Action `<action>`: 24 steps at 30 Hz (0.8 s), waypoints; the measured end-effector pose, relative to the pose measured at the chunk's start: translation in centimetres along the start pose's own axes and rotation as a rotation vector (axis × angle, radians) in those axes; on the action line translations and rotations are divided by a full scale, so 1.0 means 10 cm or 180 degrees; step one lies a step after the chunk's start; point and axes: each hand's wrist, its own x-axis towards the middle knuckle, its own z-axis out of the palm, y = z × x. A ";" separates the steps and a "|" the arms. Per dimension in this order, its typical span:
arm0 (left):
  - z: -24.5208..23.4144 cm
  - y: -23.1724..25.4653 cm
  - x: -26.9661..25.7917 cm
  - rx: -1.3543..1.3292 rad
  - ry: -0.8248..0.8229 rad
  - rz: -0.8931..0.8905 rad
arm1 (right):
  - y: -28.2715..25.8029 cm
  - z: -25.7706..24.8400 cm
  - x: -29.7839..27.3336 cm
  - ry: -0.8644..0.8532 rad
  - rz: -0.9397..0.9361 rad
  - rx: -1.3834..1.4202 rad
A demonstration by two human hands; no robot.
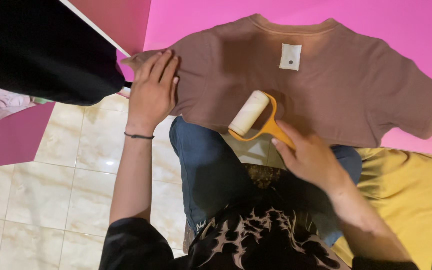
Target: The person uses a lint roller to clean a brown t-shirt laid on a pink surface. They roll the tool over the front and back of the shirt, then flip it to continue cleaning the other side.
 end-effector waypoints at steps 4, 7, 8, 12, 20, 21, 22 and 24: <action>0.19 -0.07 -0.03 -0.0176 -0.0326 -0.0318 | -0.14 0.29 0.10 0.0528 -0.0269 -0.0159; 0.20 -0.12 -0.15 -0.0199 -0.0346 -0.0467 | -0.34 0.47 0.67 0.0520 -0.0232 -0.0392; 0.21 -0.12 -0.18 -0.0191 -0.0304 -0.0542 | -0.42 0.50 0.91 0.0698 -0.0413 -0.0217; 0.18 -0.04 -0.23 -0.0268 -0.0317 -0.0786 | -0.66 0.51 1.69 0.0866 -0.0464 -0.0008; 0.04 0.04 -0.26 -0.0506 -0.0357 -0.0481 | -0.23 0.39 0.86 0.0909 -0.0448 0.0010; 0.03 0.06 -0.25 -0.0589 -0.0391 -0.0450 | -0.18 0.35 0.64 0.0852 -0.0314 -0.0096; 0.04 0.08 -0.22 -0.0687 -0.0360 -0.0405 | -0.14 0.32 0.43 0.0855 -0.0202 -0.0080; 0.06 0.12 -0.17 -0.0854 -0.0290 -0.0351 | -0.09 0.26 0.14 0.0857 -0.0048 -0.0096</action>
